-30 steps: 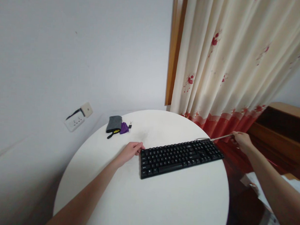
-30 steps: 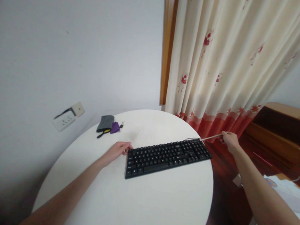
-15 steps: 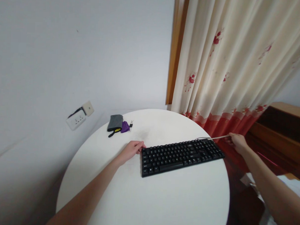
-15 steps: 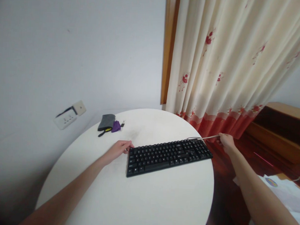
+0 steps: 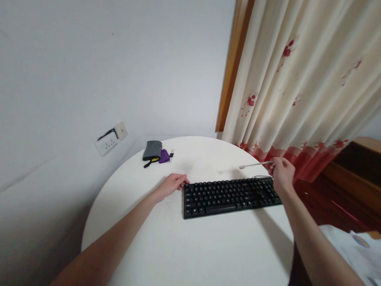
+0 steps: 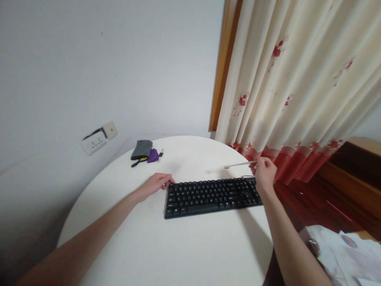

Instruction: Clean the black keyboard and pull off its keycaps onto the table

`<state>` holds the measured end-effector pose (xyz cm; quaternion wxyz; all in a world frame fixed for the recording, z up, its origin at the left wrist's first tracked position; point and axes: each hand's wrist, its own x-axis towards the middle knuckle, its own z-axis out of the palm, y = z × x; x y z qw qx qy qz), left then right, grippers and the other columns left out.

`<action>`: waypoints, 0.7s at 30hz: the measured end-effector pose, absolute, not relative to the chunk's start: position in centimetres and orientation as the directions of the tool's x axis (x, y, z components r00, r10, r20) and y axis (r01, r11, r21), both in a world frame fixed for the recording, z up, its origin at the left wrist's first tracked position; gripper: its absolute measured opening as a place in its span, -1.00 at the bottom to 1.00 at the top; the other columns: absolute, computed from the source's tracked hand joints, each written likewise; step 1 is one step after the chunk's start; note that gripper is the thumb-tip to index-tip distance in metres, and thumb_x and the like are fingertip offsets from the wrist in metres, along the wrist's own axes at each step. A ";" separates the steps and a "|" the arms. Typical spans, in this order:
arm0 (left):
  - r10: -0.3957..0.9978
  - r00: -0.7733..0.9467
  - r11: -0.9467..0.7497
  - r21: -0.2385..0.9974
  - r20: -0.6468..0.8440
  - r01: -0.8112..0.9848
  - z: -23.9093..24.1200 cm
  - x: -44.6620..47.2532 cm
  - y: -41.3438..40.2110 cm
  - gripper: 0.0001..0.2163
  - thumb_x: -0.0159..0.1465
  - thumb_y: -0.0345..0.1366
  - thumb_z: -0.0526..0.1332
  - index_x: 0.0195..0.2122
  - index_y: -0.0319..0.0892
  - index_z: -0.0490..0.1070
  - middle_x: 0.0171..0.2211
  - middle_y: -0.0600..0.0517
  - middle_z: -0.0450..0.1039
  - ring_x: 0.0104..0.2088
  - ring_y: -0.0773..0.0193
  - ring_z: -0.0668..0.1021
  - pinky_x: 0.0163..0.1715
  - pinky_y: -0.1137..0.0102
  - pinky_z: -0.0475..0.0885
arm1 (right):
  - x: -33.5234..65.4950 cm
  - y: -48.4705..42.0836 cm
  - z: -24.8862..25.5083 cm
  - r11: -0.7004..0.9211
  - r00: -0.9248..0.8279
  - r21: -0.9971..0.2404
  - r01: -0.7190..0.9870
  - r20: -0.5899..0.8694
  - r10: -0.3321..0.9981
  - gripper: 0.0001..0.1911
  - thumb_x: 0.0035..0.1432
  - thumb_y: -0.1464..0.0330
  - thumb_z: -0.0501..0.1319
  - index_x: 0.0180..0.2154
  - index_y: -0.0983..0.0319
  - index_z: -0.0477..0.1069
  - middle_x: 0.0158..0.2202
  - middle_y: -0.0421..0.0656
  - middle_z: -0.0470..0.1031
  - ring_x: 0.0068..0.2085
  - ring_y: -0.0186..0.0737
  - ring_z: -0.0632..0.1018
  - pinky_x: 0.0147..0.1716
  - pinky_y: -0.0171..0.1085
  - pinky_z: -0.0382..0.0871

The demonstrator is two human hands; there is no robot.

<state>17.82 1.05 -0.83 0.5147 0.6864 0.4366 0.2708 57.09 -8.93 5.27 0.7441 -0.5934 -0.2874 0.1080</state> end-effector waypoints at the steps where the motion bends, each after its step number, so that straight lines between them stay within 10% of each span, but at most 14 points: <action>1: 0.875 0.477 -0.089 0.943 -0.079 0.320 -0.8 17.8 1.0 -0.48 0.18 0.15 0.16 -0.34 -0.29 0.58 -0.46 -0.06 0.50 -0.38 0.23 0.48 -0.35 0.38 0.36 | 54.7 -8.4 5.5 0.286 0.784 -0.944 0.164 0.301 0.543 -0.87 0.05 0.36 0.19 -0.50 0.23 0.35 -0.67 -0.28 0.35 -0.68 -0.43 0.30 -0.72 -0.42 0.12; 9: 0.860 0.503 -0.089 0.946 -0.086 0.313 -1.2 17.6 1.3 -0.41 0.21 0.21 0.12 -0.31 -0.32 0.58 -0.42 -0.09 0.53 -0.42 0.25 0.47 -0.41 0.39 0.33 | 39.0 -7.4 4.3 0.217 0.391 -0.975 -0.048 0.182 0.902 -0.85 0.09 0.29 0.14 -0.42 0.24 0.36 -0.64 -0.22 0.49 -0.70 -0.39 0.36 -0.74 -0.44 0.12; 21: 0.852 0.519 -0.111 0.947 -0.065 0.301 -1.4 17.6 1.4 -0.43 0.22 0.20 0.12 -0.32 -0.30 0.58 -0.47 -0.06 0.51 -0.43 0.26 0.48 -0.37 0.39 0.37 | 36.4 -7.9 0.3 0.047 0.272 -0.996 -0.074 0.025 0.962 -0.84 0.12 0.26 0.14 -0.37 0.23 0.30 -0.60 -0.20 0.52 -0.66 -0.29 0.52 -0.73 -0.43 0.27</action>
